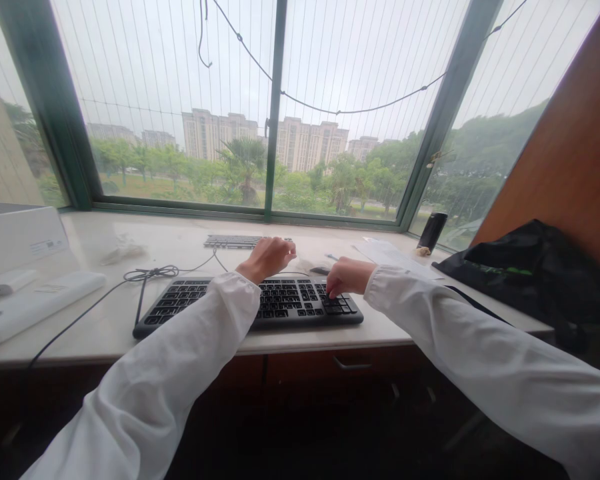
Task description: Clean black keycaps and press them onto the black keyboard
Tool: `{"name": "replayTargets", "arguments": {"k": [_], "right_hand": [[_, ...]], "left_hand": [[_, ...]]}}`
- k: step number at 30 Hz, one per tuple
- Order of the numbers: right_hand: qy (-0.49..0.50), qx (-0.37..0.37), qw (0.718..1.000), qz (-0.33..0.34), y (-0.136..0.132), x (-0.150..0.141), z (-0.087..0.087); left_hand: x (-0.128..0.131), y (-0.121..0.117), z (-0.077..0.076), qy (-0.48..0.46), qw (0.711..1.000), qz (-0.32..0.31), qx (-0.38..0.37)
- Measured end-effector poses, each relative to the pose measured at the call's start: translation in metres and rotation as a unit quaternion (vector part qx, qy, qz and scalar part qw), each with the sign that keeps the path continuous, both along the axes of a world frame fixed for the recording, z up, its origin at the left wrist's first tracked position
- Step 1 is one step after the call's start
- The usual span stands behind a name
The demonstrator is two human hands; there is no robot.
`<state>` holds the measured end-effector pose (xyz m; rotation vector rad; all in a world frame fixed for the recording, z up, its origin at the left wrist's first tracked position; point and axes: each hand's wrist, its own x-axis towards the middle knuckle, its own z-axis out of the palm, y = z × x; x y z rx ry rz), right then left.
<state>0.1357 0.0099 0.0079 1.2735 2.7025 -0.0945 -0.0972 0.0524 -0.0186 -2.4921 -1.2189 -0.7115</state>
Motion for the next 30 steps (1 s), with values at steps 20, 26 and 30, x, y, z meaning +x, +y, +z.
{"name": "replayTargets", "arguments": {"k": [20,26,30], "right_hand": [[0.061,-0.020,0.997,-0.030,0.014,0.013,-0.007],[0.052,-0.035,0.996,-0.062,0.008,0.007,-0.001],[0.058,-0.058,0.993,-0.084,0.008,0.008,-0.003]], "left_hand": [[0.000,0.001,-0.001,0.012,1.000,0.009,0.014],[0.001,0.000,-0.001,0.014,1.000,0.006,0.011],[0.001,0.000,0.000,0.016,1.000,0.016,0.006]]}}
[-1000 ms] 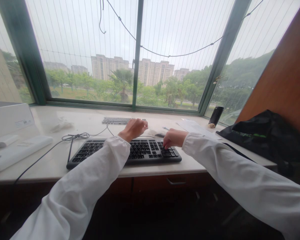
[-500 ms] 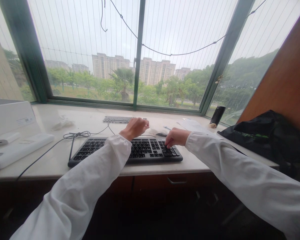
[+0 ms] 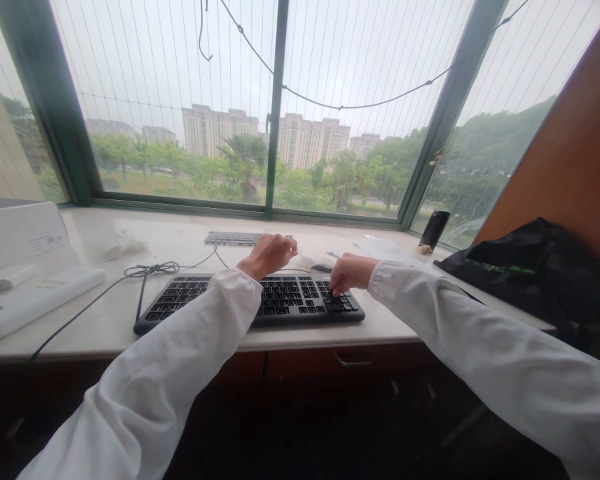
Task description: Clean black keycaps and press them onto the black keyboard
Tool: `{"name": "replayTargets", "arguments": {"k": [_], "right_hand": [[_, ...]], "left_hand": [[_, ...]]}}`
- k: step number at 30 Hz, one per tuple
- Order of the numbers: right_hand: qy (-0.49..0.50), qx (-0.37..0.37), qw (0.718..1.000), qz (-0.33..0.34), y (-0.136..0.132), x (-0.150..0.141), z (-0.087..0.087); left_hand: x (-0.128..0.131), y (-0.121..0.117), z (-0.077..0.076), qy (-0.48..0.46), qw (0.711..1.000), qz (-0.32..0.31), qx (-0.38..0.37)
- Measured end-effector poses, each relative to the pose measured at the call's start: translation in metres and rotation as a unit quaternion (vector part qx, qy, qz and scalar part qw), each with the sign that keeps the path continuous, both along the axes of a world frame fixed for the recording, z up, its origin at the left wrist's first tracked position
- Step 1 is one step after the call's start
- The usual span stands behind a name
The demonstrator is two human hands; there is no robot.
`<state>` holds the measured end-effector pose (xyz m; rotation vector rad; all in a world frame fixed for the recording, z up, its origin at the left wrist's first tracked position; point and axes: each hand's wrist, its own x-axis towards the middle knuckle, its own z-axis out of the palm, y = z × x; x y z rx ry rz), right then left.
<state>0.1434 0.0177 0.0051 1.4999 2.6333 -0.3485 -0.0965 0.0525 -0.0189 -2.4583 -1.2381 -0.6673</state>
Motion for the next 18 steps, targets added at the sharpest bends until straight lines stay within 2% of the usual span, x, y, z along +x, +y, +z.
{"name": "replayTargets", "arguments": {"k": [7,13,18], "right_hand": [[0.031,-0.010,0.999,0.006,0.000,0.002,-0.002],[-0.001,-0.018,1.000,-0.015,-0.005,-0.005,0.002],[-0.032,-0.030,0.999,-0.028,0.001,-0.015,0.004]], "left_hand": [[0.000,0.000,0.000,-0.004,1.000,-0.004,-0.003],[0.000,0.000,0.001,-0.002,1.000,-0.002,-0.003],[0.000,-0.001,0.001,-0.001,1.000,0.004,-0.008]]}}
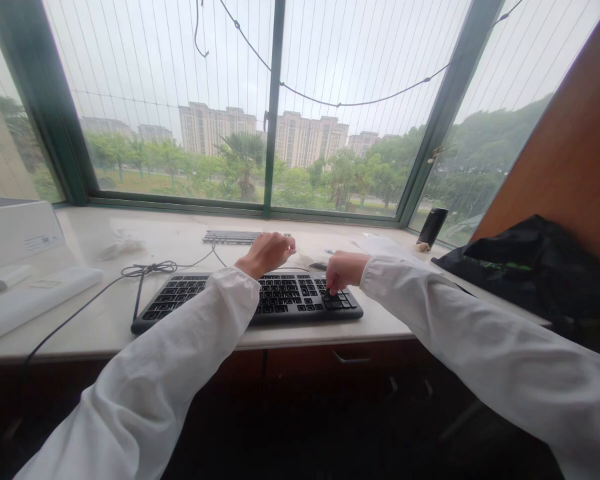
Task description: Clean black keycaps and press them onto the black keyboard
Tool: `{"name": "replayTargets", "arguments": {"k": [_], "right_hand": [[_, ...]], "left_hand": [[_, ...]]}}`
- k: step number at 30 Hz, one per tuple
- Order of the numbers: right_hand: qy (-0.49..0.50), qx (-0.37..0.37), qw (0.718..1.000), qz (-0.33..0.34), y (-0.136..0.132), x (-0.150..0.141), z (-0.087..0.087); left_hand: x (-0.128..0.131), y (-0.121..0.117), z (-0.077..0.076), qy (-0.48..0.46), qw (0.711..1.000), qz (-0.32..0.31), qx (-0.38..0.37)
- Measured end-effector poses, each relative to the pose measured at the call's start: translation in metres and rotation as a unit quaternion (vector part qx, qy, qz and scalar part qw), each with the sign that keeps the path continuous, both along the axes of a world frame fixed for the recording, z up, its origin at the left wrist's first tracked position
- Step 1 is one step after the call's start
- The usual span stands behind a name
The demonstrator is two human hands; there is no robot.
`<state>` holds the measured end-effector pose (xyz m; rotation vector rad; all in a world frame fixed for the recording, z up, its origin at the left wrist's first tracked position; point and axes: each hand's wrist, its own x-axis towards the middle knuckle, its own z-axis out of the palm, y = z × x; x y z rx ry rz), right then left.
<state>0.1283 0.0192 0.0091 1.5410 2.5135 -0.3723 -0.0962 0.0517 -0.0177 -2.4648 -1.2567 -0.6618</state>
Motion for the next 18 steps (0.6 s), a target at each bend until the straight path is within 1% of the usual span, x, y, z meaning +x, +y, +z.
{"name": "replayTargets", "arguments": {"k": [4,7,12,18], "right_hand": [[-0.024,-0.023,0.999,-0.011,0.010,-0.002,-0.001],[0.000,-0.040,0.999,-0.012,0.013,0.002,-0.003],[0.026,-0.057,0.998,-0.011,0.010,0.006,-0.003],[-0.009,-0.066,0.998,-0.007,0.018,0.002,-0.001]], "left_hand": [[0.000,-0.001,0.001,-0.002,1.000,-0.002,0.001],[-0.001,-0.002,0.001,-0.007,1.000,-0.005,-0.004],[-0.001,-0.001,0.000,-0.009,1.000,-0.014,-0.001],[-0.001,-0.001,0.001,-0.005,1.000,-0.002,-0.003]]}}
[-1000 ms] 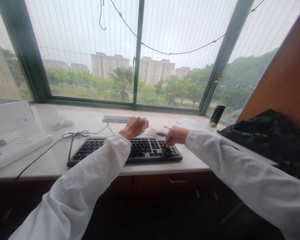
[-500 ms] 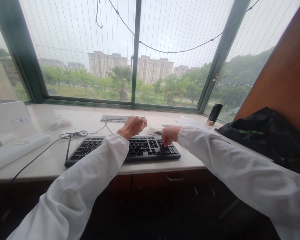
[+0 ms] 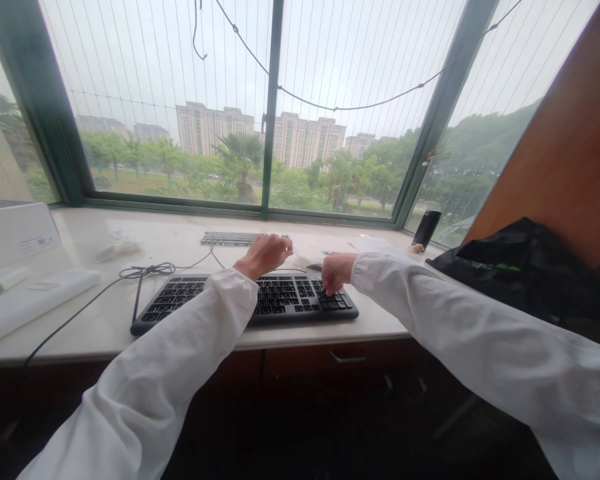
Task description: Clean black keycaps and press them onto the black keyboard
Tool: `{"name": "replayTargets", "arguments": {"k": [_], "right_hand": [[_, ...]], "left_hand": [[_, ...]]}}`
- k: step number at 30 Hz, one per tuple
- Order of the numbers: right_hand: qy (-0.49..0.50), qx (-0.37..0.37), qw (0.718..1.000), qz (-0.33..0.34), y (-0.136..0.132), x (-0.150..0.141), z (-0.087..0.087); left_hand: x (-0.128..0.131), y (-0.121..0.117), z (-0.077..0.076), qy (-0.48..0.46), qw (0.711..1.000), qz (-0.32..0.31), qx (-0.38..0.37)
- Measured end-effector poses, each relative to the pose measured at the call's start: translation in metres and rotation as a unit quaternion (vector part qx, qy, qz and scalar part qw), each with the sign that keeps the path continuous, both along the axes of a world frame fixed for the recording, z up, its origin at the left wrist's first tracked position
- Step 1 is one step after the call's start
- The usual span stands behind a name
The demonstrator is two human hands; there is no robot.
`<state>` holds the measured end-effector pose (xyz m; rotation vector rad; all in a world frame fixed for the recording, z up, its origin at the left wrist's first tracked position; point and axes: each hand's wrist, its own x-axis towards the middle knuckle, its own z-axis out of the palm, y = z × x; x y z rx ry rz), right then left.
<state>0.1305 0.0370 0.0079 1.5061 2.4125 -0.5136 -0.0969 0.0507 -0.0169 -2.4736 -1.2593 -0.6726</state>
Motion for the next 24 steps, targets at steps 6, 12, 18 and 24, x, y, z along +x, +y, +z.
{"name": "replayTargets", "arguments": {"k": [6,12,18,24], "right_hand": [[-0.033,-0.011,0.999,-0.003,0.008,-0.008,-0.001],[-0.056,0.018,0.998,-0.025,0.010,-0.010,-0.004],[-0.002,0.020,0.999,-0.026,0.000,-0.005,0.004],[0.023,0.021,0.999,-0.027,-0.004,0.001,0.005]], "left_hand": [[0.000,0.001,-0.001,-0.005,1.000,-0.010,0.009],[0.000,-0.001,0.001,0.000,1.000,0.002,0.001],[0.000,-0.002,0.001,0.001,1.000,0.006,-0.004],[-0.001,-0.001,0.001,-0.005,1.000,-0.002,0.006]]}}
